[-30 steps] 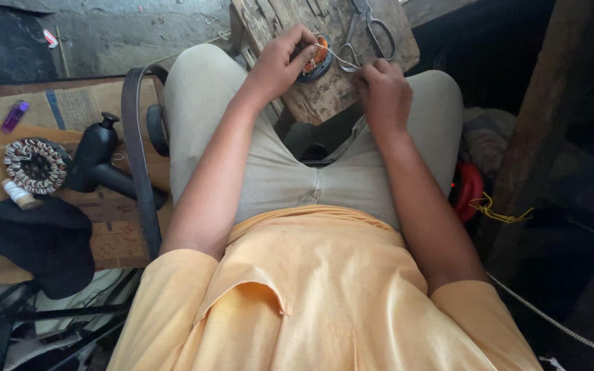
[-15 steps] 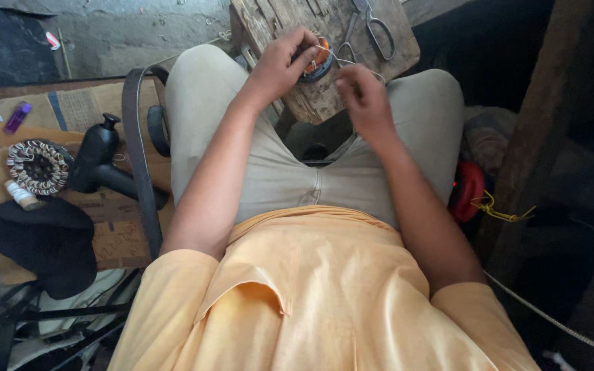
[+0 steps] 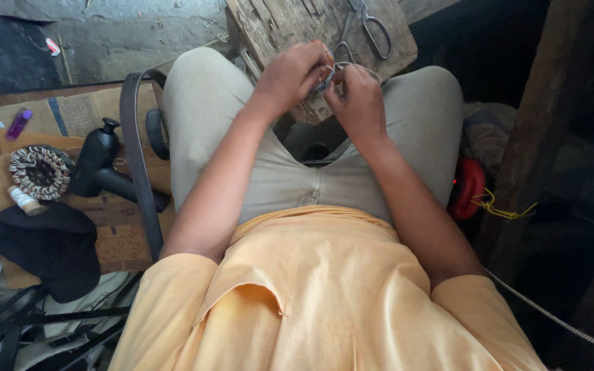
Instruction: The person sits on the floor and winds thin wire around a small toroidal core. They use their hands to wrap the wire and occasionally use scissors to cut the wire. The person continues winding the wire around the core throughout the video.
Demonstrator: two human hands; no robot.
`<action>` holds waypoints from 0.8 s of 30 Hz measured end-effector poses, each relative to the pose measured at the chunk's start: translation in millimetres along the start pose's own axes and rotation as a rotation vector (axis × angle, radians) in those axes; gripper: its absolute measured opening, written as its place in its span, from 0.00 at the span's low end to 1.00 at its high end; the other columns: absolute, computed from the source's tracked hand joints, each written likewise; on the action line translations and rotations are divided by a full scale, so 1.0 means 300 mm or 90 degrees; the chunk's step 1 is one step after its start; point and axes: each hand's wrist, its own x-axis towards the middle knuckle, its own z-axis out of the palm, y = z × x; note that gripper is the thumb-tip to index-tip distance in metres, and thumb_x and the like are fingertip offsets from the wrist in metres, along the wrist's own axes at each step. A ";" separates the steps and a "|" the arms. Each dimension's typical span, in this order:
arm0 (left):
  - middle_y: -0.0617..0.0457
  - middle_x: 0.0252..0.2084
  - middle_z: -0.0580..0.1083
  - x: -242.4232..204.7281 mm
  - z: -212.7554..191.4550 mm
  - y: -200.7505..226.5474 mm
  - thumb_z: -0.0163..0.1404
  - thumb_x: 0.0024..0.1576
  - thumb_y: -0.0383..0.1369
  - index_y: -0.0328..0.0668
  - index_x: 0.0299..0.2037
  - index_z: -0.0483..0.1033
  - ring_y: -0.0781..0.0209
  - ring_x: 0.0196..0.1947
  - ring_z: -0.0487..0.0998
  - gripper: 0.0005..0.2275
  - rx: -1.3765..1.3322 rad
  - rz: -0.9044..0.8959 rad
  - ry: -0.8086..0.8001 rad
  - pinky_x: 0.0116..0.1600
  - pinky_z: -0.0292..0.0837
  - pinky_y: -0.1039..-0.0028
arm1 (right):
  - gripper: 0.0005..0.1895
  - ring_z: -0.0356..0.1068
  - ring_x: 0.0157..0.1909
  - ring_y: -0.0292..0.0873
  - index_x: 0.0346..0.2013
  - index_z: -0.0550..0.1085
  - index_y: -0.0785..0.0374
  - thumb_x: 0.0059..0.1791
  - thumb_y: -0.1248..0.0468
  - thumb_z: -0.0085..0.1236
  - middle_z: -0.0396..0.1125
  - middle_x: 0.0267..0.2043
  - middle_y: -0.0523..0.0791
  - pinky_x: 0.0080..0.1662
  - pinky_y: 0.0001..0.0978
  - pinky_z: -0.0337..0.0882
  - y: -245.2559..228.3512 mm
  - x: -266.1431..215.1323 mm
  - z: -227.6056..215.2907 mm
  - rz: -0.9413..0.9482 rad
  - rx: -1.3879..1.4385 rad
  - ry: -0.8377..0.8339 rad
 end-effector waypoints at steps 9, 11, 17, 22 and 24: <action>0.42 0.43 0.76 0.000 -0.017 0.032 0.54 0.61 0.28 0.37 0.43 0.73 0.39 0.48 0.76 0.05 0.000 0.040 0.016 0.51 0.71 0.55 | 0.08 0.71 0.41 0.60 0.35 0.71 0.66 0.48 0.67 0.63 0.69 0.38 0.55 0.43 0.50 0.70 0.005 -0.010 0.022 0.064 -0.047 -0.063; 0.42 0.43 0.75 0.001 -0.017 0.030 0.53 0.61 0.28 0.36 0.43 0.72 0.39 0.48 0.76 0.05 0.009 0.043 0.014 0.52 0.71 0.55 | 0.09 0.71 0.41 0.60 0.36 0.71 0.66 0.49 0.67 0.63 0.69 0.39 0.55 0.42 0.51 0.70 0.002 -0.014 0.020 0.059 -0.054 -0.077; 0.41 0.41 0.75 0.002 -0.016 0.024 0.54 0.62 0.29 0.35 0.41 0.72 0.38 0.47 0.76 0.06 0.042 0.039 -0.005 0.51 0.71 0.54 | 0.09 0.70 0.42 0.62 0.40 0.68 0.67 0.52 0.67 0.59 0.68 0.40 0.55 0.42 0.53 0.69 0.007 -0.022 0.045 0.041 -0.065 -0.072; 0.41 0.40 0.75 -0.007 -0.012 0.031 0.54 0.60 0.30 0.36 0.41 0.73 0.39 0.46 0.77 0.06 0.081 0.035 -0.001 0.49 0.72 0.55 | 0.10 0.69 0.45 0.67 0.47 0.62 0.67 0.56 0.69 0.53 0.67 0.41 0.60 0.43 0.57 0.66 0.024 -0.048 0.074 0.065 0.021 -0.074; 0.42 0.39 0.76 -0.014 -0.006 0.042 0.54 0.61 0.30 0.37 0.40 0.74 0.41 0.44 0.77 0.05 0.112 -0.007 -0.007 0.47 0.73 0.55 | 0.13 0.68 0.45 0.70 0.52 0.59 0.69 0.55 0.71 0.49 0.67 0.41 0.63 0.43 0.59 0.64 0.030 -0.055 0.078 0.065 0.083 -0.104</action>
